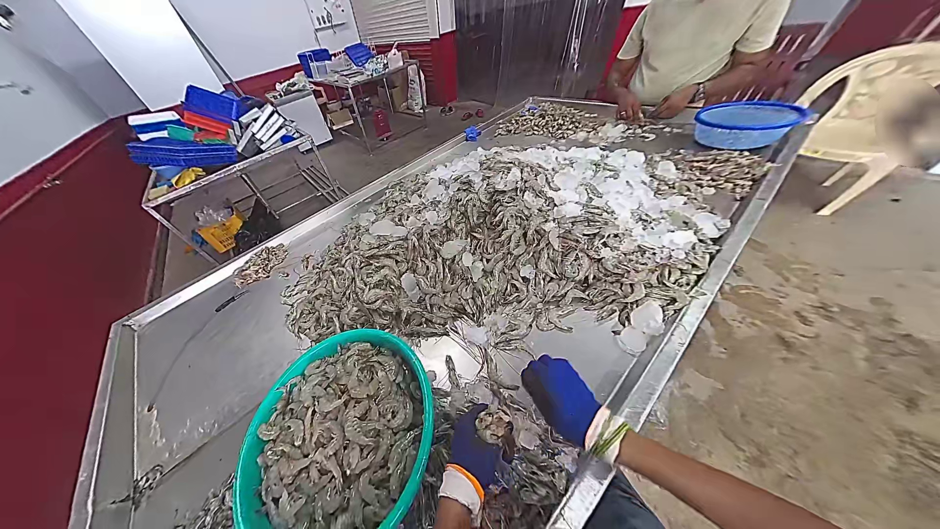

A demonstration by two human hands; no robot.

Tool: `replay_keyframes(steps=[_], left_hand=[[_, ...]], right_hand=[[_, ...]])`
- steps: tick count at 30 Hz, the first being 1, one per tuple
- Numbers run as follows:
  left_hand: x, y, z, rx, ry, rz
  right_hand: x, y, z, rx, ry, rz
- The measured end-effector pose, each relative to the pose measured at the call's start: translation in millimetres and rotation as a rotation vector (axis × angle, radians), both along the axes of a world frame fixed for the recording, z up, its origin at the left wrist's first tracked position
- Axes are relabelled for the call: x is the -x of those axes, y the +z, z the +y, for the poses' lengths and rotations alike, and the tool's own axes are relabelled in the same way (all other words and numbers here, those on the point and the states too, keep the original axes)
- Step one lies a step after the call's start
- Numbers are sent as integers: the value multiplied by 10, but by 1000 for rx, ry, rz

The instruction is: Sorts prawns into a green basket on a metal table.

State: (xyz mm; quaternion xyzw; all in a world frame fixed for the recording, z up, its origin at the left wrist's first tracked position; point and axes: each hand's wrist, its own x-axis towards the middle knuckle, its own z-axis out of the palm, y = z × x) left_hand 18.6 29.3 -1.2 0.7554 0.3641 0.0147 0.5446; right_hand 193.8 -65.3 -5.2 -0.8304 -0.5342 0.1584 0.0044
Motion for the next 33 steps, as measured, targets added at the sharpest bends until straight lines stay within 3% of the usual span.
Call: replay_keyframes(steps=[3,4,7,10,12,15,18,21,26,30,31,33], left_hand=[[152,-116,99,68,39,-152],[166,-164,125,89,35,-213],[119,-230,121,53,50,-285],[103,-203,55,20,112,-274],[150,-135,36,-4,173,-266],[124,-182,50,-61,232,-238],[-75,-269,12,-81,171,-151],[-258,-222,-111,-47,104,-64],[-223,-79,-160,-91,34,-55],[-119,-59,-118,-19,-39,-113],[-87,-38,-111,23,-10,-136],[19,3,-83,59,35,-135]], right_hand=[[-356,-57,-10,286,54,124],[-409,-95,46,288,117,153],[-441,-128,516,111,326,108],[-545,-466,905,-93,432,29],[-575,-664,841,-132,387,-13],[-319,-671,368,16,195,-24],[56,-452,56,165,48,8],[307,-61,-5,85,-91,102],[284,89,-68,31,-32,144],[153,-56,-155,-262,164,-30],[62,-45,-164,-260,146,-46],[-178,-28,-201,-9,6,10]])
